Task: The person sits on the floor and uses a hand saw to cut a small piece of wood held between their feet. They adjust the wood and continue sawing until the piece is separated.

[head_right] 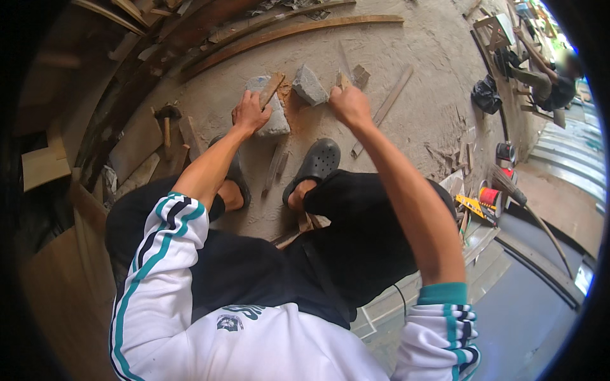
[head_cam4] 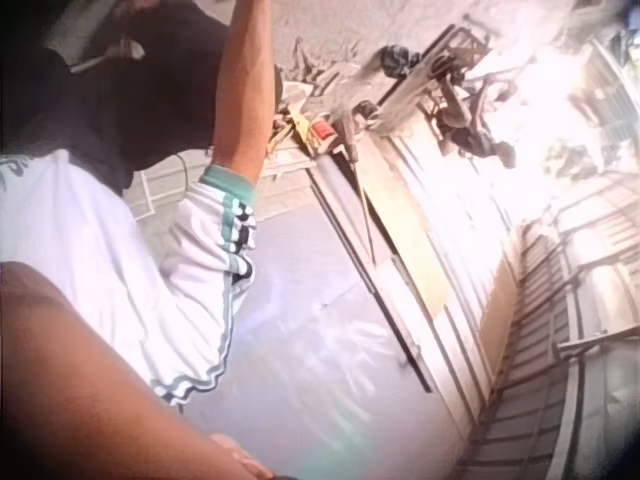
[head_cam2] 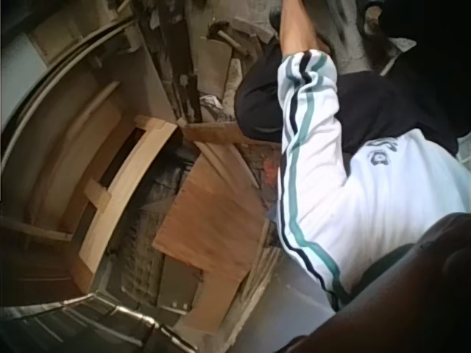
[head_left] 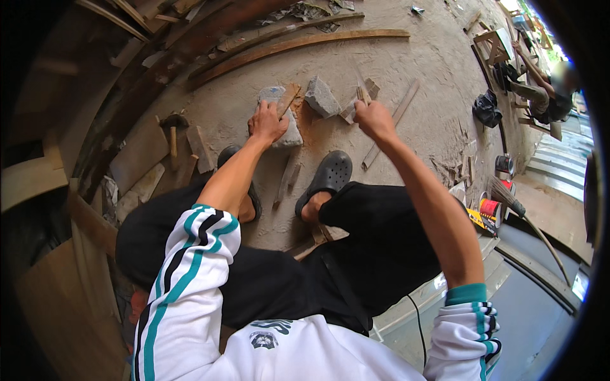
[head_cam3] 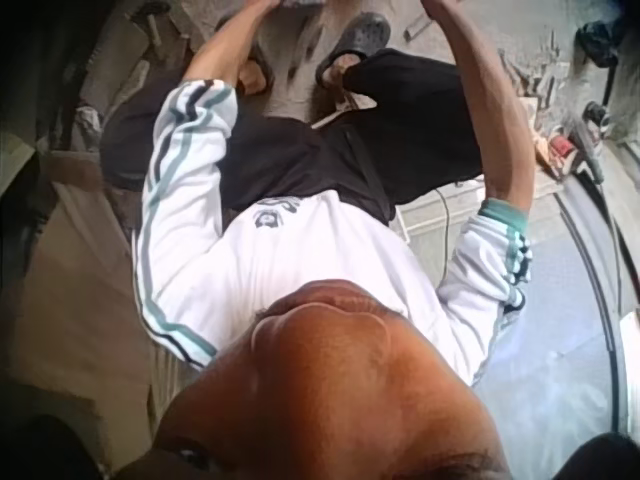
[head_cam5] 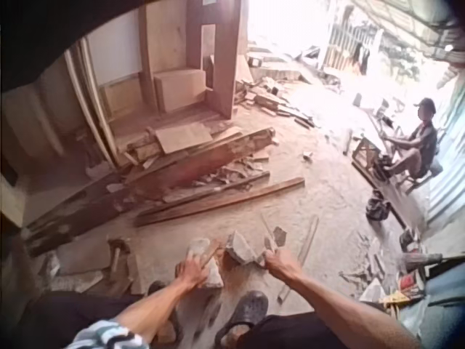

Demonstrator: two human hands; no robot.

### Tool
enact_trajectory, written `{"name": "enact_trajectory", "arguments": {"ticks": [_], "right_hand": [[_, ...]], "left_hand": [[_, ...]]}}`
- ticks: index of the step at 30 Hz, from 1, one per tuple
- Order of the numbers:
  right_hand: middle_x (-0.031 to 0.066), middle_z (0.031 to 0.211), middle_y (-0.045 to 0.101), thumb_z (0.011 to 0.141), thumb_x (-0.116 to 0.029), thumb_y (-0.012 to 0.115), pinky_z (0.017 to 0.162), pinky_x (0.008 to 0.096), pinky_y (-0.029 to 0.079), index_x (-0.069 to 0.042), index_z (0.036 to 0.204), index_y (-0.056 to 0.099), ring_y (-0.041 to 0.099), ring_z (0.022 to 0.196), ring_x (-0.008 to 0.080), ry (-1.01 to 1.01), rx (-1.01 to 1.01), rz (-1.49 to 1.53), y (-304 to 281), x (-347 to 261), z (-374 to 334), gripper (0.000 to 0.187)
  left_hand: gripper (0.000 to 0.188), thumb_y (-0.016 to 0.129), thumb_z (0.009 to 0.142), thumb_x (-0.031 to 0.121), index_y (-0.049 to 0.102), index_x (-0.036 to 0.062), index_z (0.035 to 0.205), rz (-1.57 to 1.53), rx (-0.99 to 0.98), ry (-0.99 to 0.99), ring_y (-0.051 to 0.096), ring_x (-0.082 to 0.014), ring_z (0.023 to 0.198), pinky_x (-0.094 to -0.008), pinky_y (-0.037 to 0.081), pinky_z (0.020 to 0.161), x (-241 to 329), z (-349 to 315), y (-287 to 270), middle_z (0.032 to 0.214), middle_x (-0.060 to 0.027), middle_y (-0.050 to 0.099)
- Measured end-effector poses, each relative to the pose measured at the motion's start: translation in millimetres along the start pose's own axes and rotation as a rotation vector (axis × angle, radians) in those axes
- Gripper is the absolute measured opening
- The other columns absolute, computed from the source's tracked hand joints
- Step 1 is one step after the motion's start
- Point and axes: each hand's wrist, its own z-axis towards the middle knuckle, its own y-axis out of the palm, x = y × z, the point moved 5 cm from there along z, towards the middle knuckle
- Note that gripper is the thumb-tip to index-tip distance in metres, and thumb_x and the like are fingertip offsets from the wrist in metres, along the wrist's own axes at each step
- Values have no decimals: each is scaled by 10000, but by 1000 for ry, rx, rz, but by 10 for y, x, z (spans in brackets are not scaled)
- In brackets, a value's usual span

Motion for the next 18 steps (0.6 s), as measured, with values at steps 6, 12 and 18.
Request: {"name": "enact_trajectory", "arguments": {"ticks": [6, 12, 18], "right_hand": [[327, 914, 650, 878, -457, 652, 805, 529, 499, 52, 1006, 551, 633, 906, 496, 52, 182, -75, 885, -28, 420, 535], [227, 892, 607, 740, -304, 829, 739, 497, 482, -2, 1018, 473, 597, 857, 435, -178, 237, -71, 1420, 198, 740, 543], [201, 893, 617, 711, -261, 843, 737, 482, 489, -29, 965, 491, 608, 862, 404, -141, 154, -67, 1468, 80, 934, 492]], "left_hand": [[507, 647, 759, 308, 572, 72, 1201, -18, 187, 139, 545, -330, 982, -465, 420, 860, -230, 368, 249, 1023, -138, 562], [528, 666, 740, 302, 577, 80, 1210, -27, 111, 86, 512, -304, 1050, -451, 381, 911, -261, 371, 437, 1066, -109, 550], [835, 793, 737, 479, 350, 176, 1377, 105, 4, -161, 186, -489, 1401, -645, 222, 1090, -213, 449, 370, 1531, -234, 135]]}}
